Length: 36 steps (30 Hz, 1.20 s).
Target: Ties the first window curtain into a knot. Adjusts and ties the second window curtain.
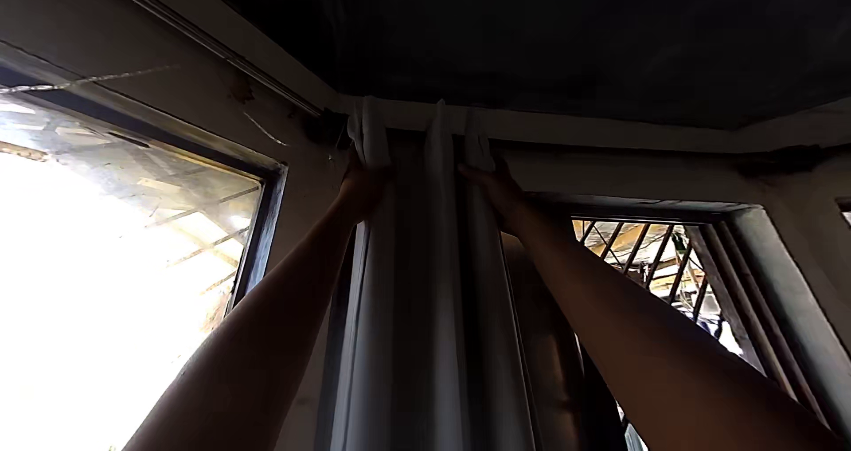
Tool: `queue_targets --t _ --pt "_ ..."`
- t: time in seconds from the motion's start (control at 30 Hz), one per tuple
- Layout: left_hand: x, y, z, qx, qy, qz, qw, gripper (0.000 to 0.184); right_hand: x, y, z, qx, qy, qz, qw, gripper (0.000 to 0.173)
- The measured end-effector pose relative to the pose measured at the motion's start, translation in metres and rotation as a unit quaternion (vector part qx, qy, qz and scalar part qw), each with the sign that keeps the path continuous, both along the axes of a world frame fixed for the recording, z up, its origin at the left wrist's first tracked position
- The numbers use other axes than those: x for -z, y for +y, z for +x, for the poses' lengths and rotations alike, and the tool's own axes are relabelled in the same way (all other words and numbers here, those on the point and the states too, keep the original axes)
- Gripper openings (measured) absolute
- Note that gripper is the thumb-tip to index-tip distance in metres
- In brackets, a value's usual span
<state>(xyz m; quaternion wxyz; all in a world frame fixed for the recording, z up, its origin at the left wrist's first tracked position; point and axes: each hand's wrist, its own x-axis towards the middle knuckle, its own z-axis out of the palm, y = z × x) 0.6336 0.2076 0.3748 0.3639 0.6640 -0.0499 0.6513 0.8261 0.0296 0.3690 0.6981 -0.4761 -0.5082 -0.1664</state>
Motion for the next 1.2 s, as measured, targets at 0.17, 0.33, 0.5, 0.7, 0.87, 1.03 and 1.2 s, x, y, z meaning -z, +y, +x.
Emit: queue_targets --t 0.17,0.33,0.5,0.7,0.87,1.03,1.2 --pt "-0.007 -0.044 0.037 -0.032 0.096 0.129 0.986 0.050 -0.004 -0.011 -0.003 -0.066 -0.007 -0.035 0.997 0.100" --pt "-0.006 -0.074 0.095 0.037 0.139 0.157 0.977 0.045 0.001 0.001 -0.003 -0.141 -0.042 -0.028 0.989 0.082" --pt "0.045 -0.066 0.099 0.148 0.115 0.076 0.979 0.071 0.032 0.021 0.001 -0.180 -0.087 0.013 0.980 0.071" --pt "0.113 -0.053 0.112 0.180 0.070 0.074 0.978 0.074 0.140 0.023 -0.016 -0.179 -0.049 -0.001 0.983 0.073" --pt "0.190 -0.060 0.097 0.216 0.199 -0.011 0.956 0.108 0.251 0.024 -0.016 -0.153 -0.037 -0.023 0.987 0.110" --pt "0.270 -0.074 0.109 0.206 0.295 0.008 0.933 0.108 0.382 0.017 -0.036 0.033 -0.020 -0.061 0.997 0.136" --pt "0.333 -0.091 0.131 0.196 0.262 -0.092 0.940 0.050 0.472 0.015 -0.052 0.102 0.134 -0.094 0.981 0.153"
